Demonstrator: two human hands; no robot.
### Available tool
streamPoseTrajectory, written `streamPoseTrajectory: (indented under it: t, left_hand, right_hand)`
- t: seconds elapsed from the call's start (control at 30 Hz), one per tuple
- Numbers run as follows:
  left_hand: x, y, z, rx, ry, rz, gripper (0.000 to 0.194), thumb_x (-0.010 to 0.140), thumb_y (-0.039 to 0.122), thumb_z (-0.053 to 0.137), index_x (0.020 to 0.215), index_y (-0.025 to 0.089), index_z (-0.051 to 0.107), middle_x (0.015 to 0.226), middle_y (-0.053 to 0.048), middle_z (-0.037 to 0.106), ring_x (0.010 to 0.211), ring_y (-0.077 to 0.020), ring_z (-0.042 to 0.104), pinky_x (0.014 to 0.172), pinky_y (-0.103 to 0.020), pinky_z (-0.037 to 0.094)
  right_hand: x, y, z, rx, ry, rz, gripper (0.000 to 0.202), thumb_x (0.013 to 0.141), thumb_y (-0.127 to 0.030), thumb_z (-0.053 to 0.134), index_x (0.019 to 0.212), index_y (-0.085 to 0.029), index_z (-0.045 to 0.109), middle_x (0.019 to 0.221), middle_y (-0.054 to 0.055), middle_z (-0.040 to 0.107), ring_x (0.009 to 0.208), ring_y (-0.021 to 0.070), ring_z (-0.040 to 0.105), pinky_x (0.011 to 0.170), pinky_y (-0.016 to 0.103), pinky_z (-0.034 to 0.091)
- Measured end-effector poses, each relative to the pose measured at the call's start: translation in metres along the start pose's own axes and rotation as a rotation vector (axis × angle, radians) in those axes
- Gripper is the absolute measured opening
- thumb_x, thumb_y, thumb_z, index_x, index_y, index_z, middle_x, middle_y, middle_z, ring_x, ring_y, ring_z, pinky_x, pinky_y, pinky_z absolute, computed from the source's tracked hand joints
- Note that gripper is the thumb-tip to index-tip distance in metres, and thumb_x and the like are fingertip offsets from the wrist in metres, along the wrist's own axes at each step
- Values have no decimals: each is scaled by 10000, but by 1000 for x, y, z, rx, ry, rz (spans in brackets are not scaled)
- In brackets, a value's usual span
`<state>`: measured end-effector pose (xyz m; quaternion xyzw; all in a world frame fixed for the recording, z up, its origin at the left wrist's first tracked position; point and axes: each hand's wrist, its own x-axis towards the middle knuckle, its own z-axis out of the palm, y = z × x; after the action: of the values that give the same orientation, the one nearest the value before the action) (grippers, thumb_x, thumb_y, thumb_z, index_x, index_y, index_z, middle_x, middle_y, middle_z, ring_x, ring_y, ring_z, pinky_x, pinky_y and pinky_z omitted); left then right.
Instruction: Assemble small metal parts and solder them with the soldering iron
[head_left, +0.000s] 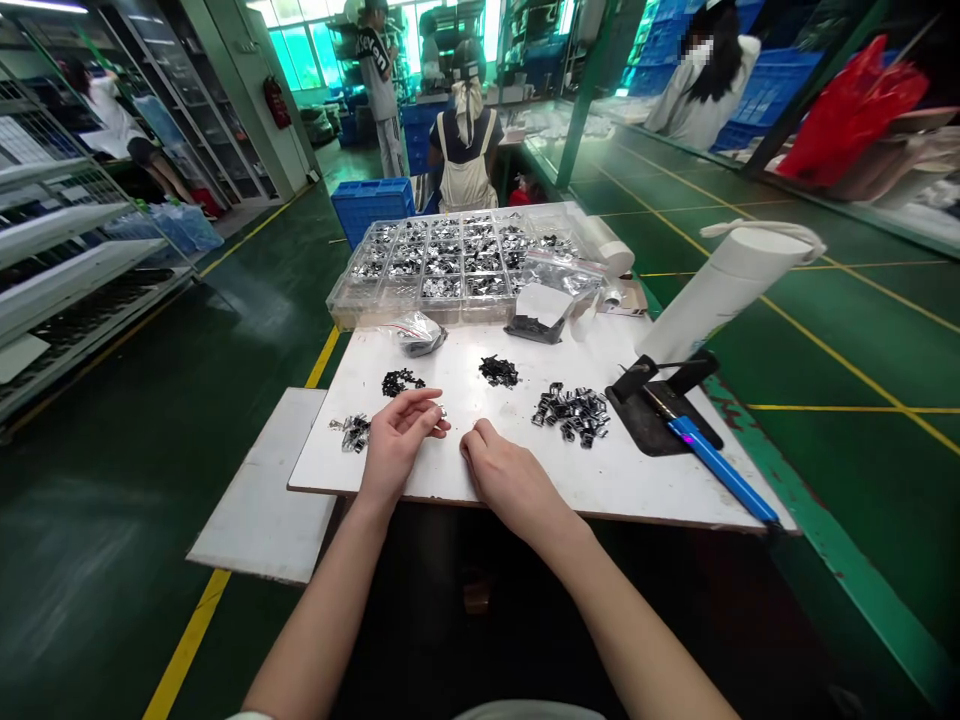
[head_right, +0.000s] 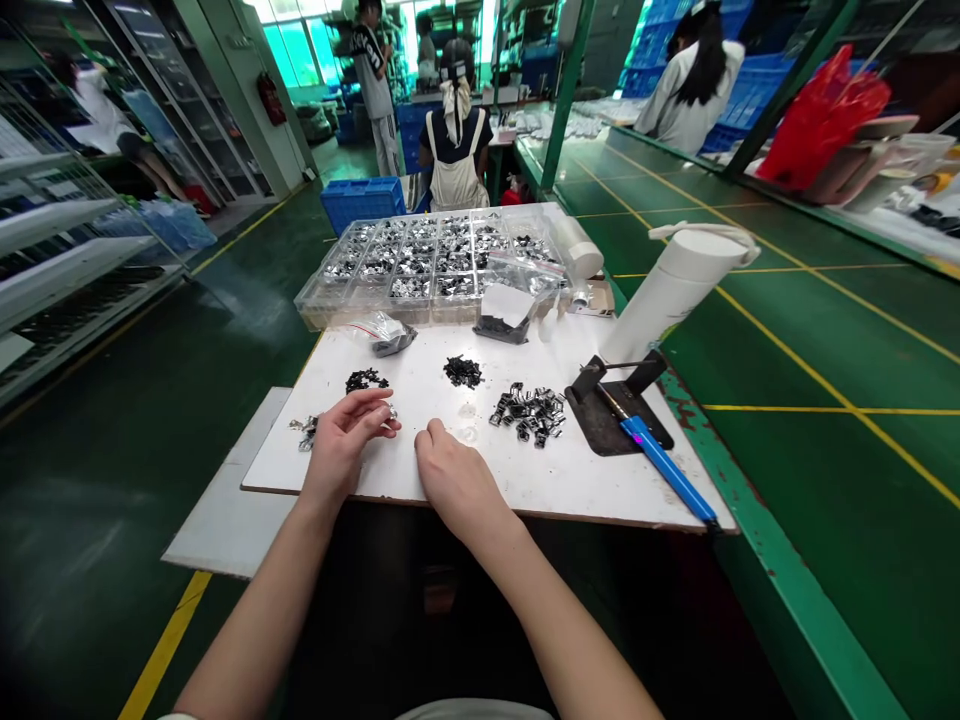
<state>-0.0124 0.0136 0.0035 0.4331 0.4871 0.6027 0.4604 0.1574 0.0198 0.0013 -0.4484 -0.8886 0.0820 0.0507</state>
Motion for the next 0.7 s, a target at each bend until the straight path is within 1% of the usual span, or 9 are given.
streamPoseTrajectory:
  t: [0.1, 0.2, 0.3, 0.4, 0.53, 0.6, 0.7]
  left_hand:
    - [2, -7, 7, -43, -21, 0, 273, 813, 316, 786, 1029, 154, 741, 822, -20, 697, 725, -148, 716, 674, -249, 590]
    - [0, -11, 10, -10, -34, -16, 236, 825, 321, 776, 985, 150, 752, 804, -30, 720, 722, -145, 710, 681, -245, 587]
    - [-3, -12, 10, 35, -68, -39, 224, 833, 320, 765, 984, 155, 760, 802, -38, 739, 739, -157, 717, 705, -259, 589]
    - [-6, -12, 10, 73, -119, -69, 221, 842, 312, 749, 998, 155, 766, 849, -56, 753, 780, -178, 730, 739, -279, 592]
    - [-6, -11, 9, 122, -171, -65, 196, 849, 290, 737, 987, 159, 782, 940, -73, 755, 838, -183, 725, 791, -279, 582]
    - [-5, -11, 9, 130, -176, -47, 194, 854, 287, 731, 993, 163, 787, 973, -76, 750, 852, -181, 722, 805, -278, 579]
    - [-5, -11, 9, 121, -170, -49, 204, 858, 295, 728, 999, 160, 789, 968, -77, 745, 835, -181, 722, 799, -283, 583]
  right_hand:
    - [-5, 1, 3, -7, 14, -1, 171, 993, -95, 426, 1001, -164, 583, 1016, 62, 564, 598, 138, 505, 504, 318, 266]
    - [-11, 3, 7, 33, 53, 4, 173, 1008, -131, 421, 1001, -161, 591, 1005, 65, 565, 633, 140, 532, 524, 301, 317]
    - [-17, 5, 12, 106, 110, 1, 172, 1000, -139, 431, 1020, -152, 602, 1020, 80, 568, 704, 152, 569, 543, 276, 369]
    - [-23, 6, 13, 219, 161, -11, 204, 990, -130, 429, 1070, -151, 615, 1051, 94, 572, 748, 164, 592, 571, 269, 424]
    - [-26, 11, 8, 395, 159, -36, 227, 1006, -172, 434, 1053, -175, 656, 1060, 91, 581, 731, 150, 595, 649, 289, 491]
    - [-26, 14, 6, 450, 147, -50, 235, 1004, -175, 449, 1028, -187, 682, 1061, 88, 583, 723, 142, 594, 680, 298, 504]
    - [-25, 18, 5, 505, 143, -54, 249, 997, -165, 465, 994, -191, 713, 1048, 88, 595, 756, 151, 608, 711, 308, 507]
